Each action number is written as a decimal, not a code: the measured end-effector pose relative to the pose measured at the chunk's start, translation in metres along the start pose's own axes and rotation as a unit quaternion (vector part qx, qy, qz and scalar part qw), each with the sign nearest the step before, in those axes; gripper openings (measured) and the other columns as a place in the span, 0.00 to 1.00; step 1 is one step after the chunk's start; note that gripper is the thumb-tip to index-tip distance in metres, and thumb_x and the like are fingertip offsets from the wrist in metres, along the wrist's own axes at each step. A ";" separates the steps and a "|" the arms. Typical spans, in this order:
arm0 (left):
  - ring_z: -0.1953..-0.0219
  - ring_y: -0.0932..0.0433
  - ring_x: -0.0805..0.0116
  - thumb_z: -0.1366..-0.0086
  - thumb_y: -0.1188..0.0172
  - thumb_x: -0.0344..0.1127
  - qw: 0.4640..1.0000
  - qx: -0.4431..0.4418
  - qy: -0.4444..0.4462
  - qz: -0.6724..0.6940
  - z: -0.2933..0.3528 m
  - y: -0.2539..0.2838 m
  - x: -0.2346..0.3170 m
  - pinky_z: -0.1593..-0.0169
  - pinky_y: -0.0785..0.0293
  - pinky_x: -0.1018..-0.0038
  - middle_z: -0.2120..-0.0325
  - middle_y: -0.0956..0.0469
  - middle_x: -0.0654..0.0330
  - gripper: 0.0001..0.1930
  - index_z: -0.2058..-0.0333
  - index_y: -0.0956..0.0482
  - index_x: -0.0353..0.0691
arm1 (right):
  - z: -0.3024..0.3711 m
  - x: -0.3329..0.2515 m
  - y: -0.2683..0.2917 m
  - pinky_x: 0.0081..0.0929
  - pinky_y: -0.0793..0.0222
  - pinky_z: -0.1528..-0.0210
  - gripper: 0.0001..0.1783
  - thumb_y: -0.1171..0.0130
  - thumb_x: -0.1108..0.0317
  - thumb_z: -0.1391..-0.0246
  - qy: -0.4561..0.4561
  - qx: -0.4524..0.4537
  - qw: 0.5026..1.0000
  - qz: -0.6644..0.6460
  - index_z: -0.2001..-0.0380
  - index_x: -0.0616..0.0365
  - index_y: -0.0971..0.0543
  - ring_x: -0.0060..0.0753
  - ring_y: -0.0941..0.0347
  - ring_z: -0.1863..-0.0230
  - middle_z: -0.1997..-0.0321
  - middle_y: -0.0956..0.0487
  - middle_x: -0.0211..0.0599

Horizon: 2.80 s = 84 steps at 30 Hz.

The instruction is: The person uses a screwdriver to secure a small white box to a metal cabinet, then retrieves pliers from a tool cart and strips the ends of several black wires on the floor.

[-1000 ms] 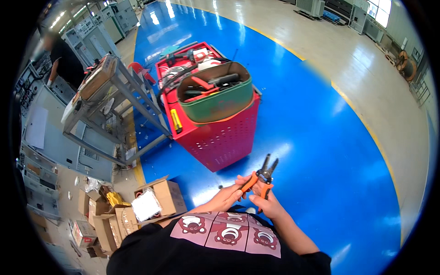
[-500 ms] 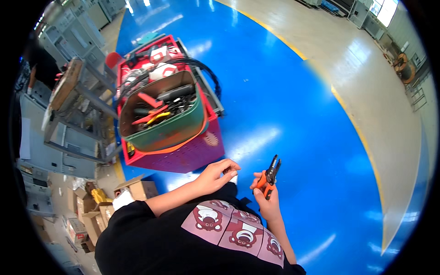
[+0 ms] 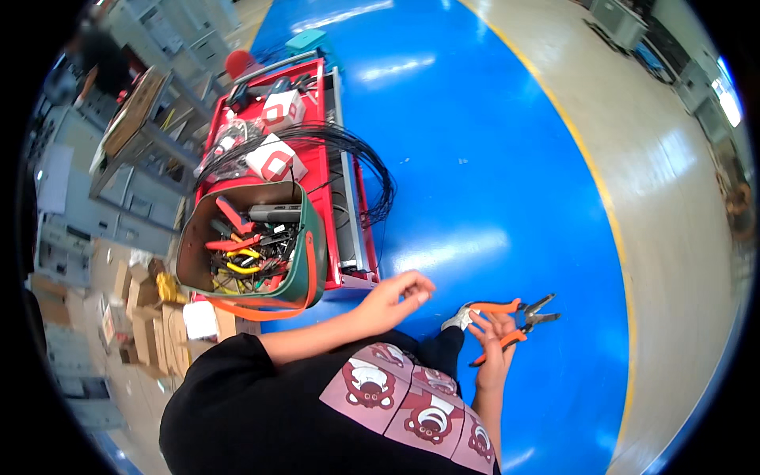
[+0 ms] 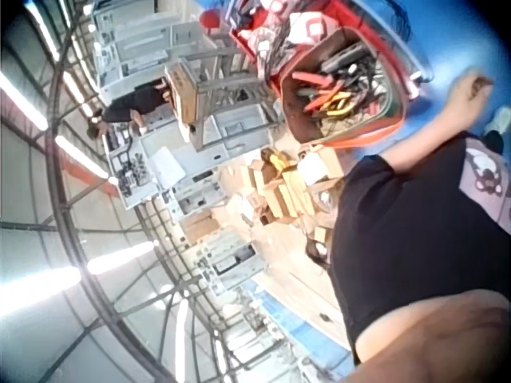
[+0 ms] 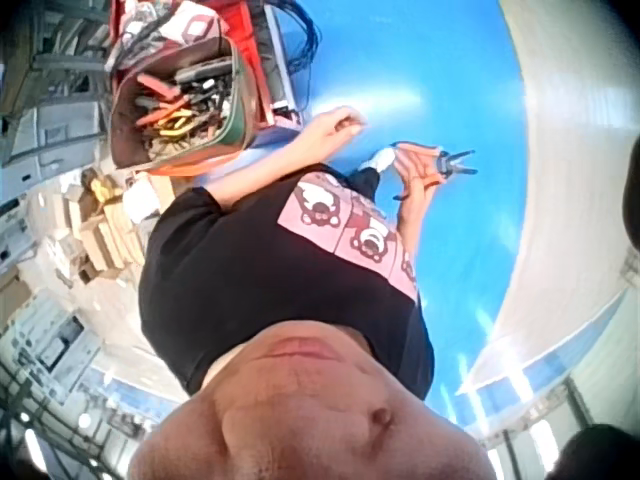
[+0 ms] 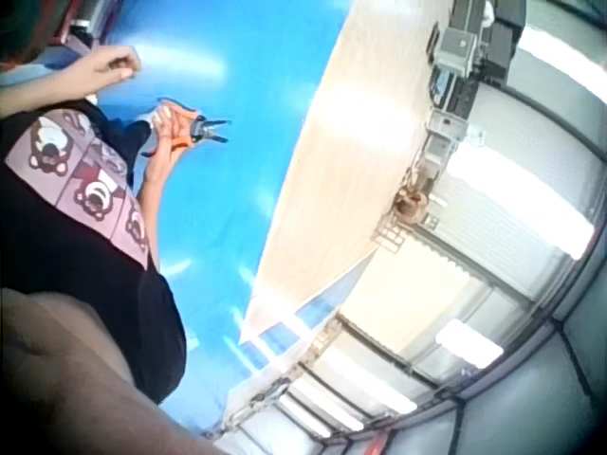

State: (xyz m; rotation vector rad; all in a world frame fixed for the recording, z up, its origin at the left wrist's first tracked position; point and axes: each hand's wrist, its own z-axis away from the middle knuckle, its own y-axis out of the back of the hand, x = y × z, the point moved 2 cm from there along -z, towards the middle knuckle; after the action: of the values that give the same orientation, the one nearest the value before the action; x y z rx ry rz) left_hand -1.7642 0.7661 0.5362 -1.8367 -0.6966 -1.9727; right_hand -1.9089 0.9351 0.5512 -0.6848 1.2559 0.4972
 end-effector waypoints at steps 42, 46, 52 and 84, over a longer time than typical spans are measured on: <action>0.59 0.28 0.77 0.35 0.47 0.28 0.732 0.665 0.038 0.139 -0.151 0.144 -0.055 0.51 0.33 0.78 0.61 0.26 0.63 0.11 0.54 0.31 0.35 | -0.397 0.141 -0.311 0.31 0.37 0.43 0.30 0.57 0.44 0.36 -0.300 -0.680 0.658 0.120 0.48 0.62 0.31 0.33 0.26 0.52 0.52 0.24 0.39; 0.58 0.31 0.76 0.36 0.46 0.27 0.687 0.713 0.051 0.130 -0.171 0.164 -0.053 0.51 0.34 0.78 0.60 0.29 0.63 0.13 0.53 0.32 0.37 | -0.407 0.141 -0.306 0.25 0.28 0.58 0.30 0.57 0.44 0.36 -0.350 -0.699 0.615 0.104 0.51 0.62 0.29 0.27 0.24 0.61 0.63 0.22 0.37; 0.52 0.32 0.69 0.33 0.46 0.38 0.588 0.792 0.045 0.157 -0.207 0.175 -0.045 0.45 0.35 0.72 0.53 0.31 0.54 0.21 0.47 0.38 0.34 | -0.438 0.071 -0.321 0.17 0.36 0.69 0.23 0.52 0.49 0.37 -0.345 -0.778 0.519 0.086 0.52 0.59 0.31 0.18 0.32 0.73 0.70 0.25 0.31; 0.86 0.37 0.70 0.36 0.57 0.29 0.287 0.727 -0.412 0.469 0.024 0.671 0.014 0.82 0.34 0.75 0.82 0.36 0.61 0.06 0.74 0.38 0.38 | -0.553 -0.152 -0.543 0.14 0.51 0.82 0.19 0.44 0.60 0.40 -0.117 -0.808 0.558 0.146 0.54 0.65 0.29 0.10 0.45 0.81 0.79 0.36 0.20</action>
State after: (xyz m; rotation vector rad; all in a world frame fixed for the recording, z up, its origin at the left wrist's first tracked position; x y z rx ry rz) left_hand -1.3644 0.2337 0.6261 -1.0048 -0.7578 0.7202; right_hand -1.9569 0.1642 0.7166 -1.8315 0.2689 2.0503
